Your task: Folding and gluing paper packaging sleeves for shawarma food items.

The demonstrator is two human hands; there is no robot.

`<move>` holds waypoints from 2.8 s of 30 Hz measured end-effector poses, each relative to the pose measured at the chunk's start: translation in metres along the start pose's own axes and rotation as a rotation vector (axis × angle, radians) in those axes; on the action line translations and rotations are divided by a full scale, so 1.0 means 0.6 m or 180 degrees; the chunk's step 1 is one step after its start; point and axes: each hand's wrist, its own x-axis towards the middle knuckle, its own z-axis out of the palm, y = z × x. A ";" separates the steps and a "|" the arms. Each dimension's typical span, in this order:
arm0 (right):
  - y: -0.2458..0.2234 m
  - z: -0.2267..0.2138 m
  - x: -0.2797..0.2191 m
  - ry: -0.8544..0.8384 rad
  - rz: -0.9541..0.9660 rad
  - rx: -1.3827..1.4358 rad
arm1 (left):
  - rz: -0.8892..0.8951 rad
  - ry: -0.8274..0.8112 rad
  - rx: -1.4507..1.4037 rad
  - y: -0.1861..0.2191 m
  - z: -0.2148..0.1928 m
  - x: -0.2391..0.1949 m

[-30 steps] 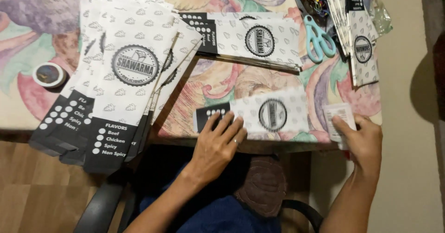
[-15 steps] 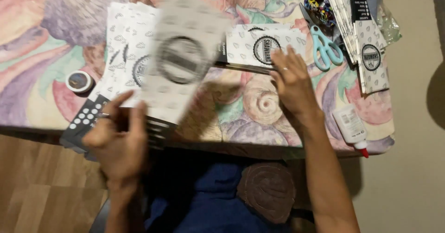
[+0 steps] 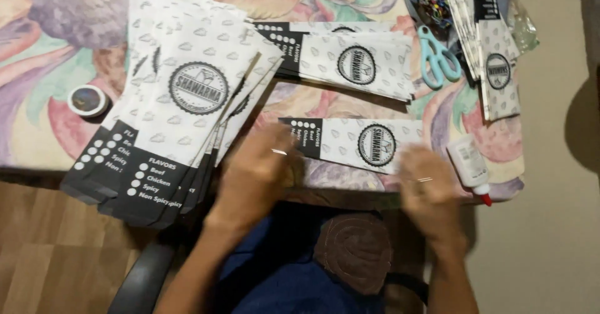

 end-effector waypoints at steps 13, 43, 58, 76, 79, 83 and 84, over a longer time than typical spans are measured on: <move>0.187 -0.069 -0.159 -0.0509 0.3214 0.0191 | 0.0606 -0.1242 0.0130 -0.001 0.081 -0.006; 0.072 0.031 -0.181 0.2534 0.2852 0.1728 | -0.1109 -0.2248 -0.0302 -0.045 0.102 0.052; 0.050 0.043 -0.172 0.2434 0.2457 0.1867 | -0.1196 -0.1751 -0.0870 -0.044 0.083 0.064; -0.154 0.180 0.026 0.1736 0.2146 0.2907 | -0.1438 -0.1759 -0.1266 -0.088 0.088 0.085; -0.152 0.187 0.017 0.1718 0.2272 0.3223 | -0.1423 -0.1849 -0.1255 -0.084 0.084 0.087; -0.109 0.139 0.002 0.2031 0.2553 0.3576 | -0.1173 -0.1809 -0.1240 -0.067 0.062 0.078; -0.097 0.119 0.001 0.2396 0.2472 0.4088 | -0.0970 -0.1770 -0.1193 -0.058 0.061 0.074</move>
